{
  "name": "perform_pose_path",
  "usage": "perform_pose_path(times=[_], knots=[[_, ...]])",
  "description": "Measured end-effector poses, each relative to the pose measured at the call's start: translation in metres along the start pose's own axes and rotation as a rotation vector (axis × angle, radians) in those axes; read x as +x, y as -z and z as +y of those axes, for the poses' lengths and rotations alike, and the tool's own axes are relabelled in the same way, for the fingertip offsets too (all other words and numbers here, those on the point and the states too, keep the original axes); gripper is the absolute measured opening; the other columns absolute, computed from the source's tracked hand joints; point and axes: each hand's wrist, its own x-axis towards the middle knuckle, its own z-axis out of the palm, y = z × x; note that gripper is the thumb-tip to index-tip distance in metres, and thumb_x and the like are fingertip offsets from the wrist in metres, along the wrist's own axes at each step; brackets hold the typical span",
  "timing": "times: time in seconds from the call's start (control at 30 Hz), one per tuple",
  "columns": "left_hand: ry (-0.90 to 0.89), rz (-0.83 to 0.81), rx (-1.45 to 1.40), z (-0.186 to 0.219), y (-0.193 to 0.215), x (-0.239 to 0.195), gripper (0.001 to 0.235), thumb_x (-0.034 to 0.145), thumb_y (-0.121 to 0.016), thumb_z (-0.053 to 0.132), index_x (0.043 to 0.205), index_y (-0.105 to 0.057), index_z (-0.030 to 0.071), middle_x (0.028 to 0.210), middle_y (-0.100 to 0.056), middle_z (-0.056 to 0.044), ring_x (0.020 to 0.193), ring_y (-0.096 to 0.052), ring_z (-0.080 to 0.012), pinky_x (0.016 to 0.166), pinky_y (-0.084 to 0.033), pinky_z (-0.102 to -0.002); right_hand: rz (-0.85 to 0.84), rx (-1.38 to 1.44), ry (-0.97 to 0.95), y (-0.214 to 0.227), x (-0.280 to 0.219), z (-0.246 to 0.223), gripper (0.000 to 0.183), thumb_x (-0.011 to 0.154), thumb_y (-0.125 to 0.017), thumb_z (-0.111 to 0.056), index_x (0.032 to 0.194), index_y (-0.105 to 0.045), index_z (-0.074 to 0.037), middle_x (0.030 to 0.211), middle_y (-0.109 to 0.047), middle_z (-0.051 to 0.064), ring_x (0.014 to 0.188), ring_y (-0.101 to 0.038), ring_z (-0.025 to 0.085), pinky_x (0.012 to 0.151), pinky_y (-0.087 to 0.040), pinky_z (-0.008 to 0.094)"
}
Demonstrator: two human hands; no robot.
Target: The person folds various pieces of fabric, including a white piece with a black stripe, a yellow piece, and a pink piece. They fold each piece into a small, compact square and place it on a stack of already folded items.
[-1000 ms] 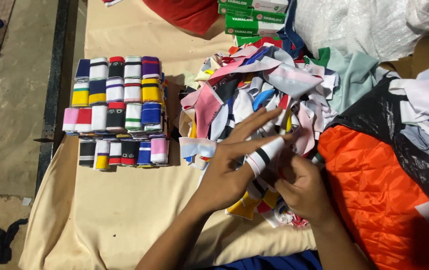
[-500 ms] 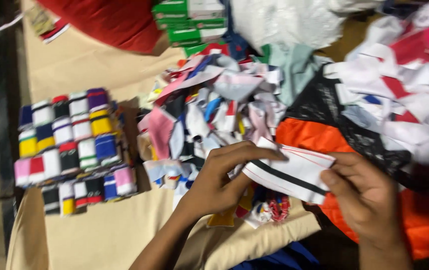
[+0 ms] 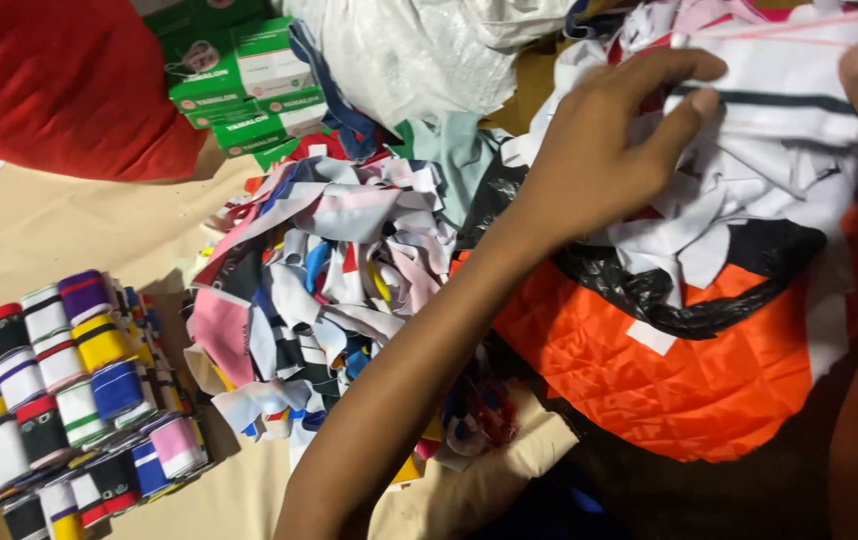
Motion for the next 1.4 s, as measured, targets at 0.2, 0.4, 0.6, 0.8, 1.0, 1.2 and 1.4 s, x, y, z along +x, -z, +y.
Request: perform_pose_path(times=[0.2,0.4,0.6,0.8,1.0,1.2,1.4], knots=[[-0.043,0.105,0.420,-0.022,-0.020,0.005,0.034,0.093,-0.052,0.052,0.110,-0.071,0.028,0.131,-0.057,-0.002,0.130,-0.049,-0.0339,0.094,-0.045,-0.057,0.009,0.108,-0.159,0.020,0.005,-0.118,0.029,0.130,-0.066,0.011,0.156,-0.055,0.004,0.121,-0.049,0.016,0.098,-0.042,0.022,0.087,-0.036,0.035],[-0.131,0.082,0.301,0.020,0.052,-0.059,0.030,0.104,-0.049,0.034,0.111,-0.065,0.010,0.131,-0.057,-0.009,0.129,-0.050,-0.0336,0.098,-0.042,-0.050,0.073,0.308,-0.537,0.007,-0.014,-0.146,0.018,0.122,-0.045,-0.023,0.132,-0.050,-0.009,0.118,-0.047,0.005,0.110,-0.051,0.014,0.106,-0.045,0.027],[0.019,-0.048,0.228,0.035,0.123,-0.184,0.018,0.106,-0.049,0.012,0.113,-0.065,0.005,0.085,-0.064,-0.007,0.078,-0.063,-0.0283,0.077,-0.047,-0.039,-0.179,0.375,0.101,-0.023,-0.034,-0.323,0.004,0.104,-0.061,0.005,0.100,-0.060,0.005,0.103,-0.070,0.018,0.102,-0.071,0.033,0.099,-0.055,0.042],[0.141,0.251,0.499,0.053,0.169,-0.278,0.013,0.100,-0.055,0.007,0.105,-0.066,0.002,0.085,-0.064,-0.008,0.075,-0.057,-0.0261,0.072,-0.041,-0.036,-0.385,0.529,0.331,-0.104,-0.044,-0.392,0.016,0.097,-0.070,-0.010,0.110,-0.071,-0.001,0.102,-0.076,0.009,0.090,-0.073,0.022,0.081,-0.057,0.034],[0.291,0.522,0.622,0.033,0.192,-0.323,0.021,0.095,-0.065,0.008,0.115,-0.070,0.008,0.111,-0.064,-0.014,0.106,-0.062,-0.0359,0.090,-0.051,-0.042,-0.476,0.436,0.393,-0.158,-0.060,-0.423,0.031,0.088,-0.077,-0.014,0.119,-0.071,-0.012,0.102,-0.068,0.006,0.088,-0.070,0.026,0.075,-0.056,0.038],[0.345,0.584,0.767,-0.006,0.219,-0.314,0.043,0.096,-0.065,0.004,0.137,-0.052,0.003,0.125,-0.061,-0.021,0.113,-0.058,-0.0415,0.094,-0.049,-0.048,-0.501,0.322,0.313,-0.156,-0.059,-0.424,0.026,0.086,-0.068,-0.001,0.109,-0.075,-0.012,0.092,-0.067,0.002,0.068,-0.063,0.020,0.059,-0.052,0.035],[0.419,0.574,0.789,0.013,0.225,-0.293,0.025,0.100,-0.065,0.019,0.123,-0.063,0.008,0.109,-0.069,-0.010,0.095,-0.064,-0.0282,0.078,-0.048,-0.040,-0.513,0.404,0.301,-0.135,-0.049,-0.432,0.030,0.087,-0.062,0.009,0.113,-0.073,-0.002,0.106,-0.069,0.012,0.070,-0.061,0.016,0.056,-0.053,0.028]])
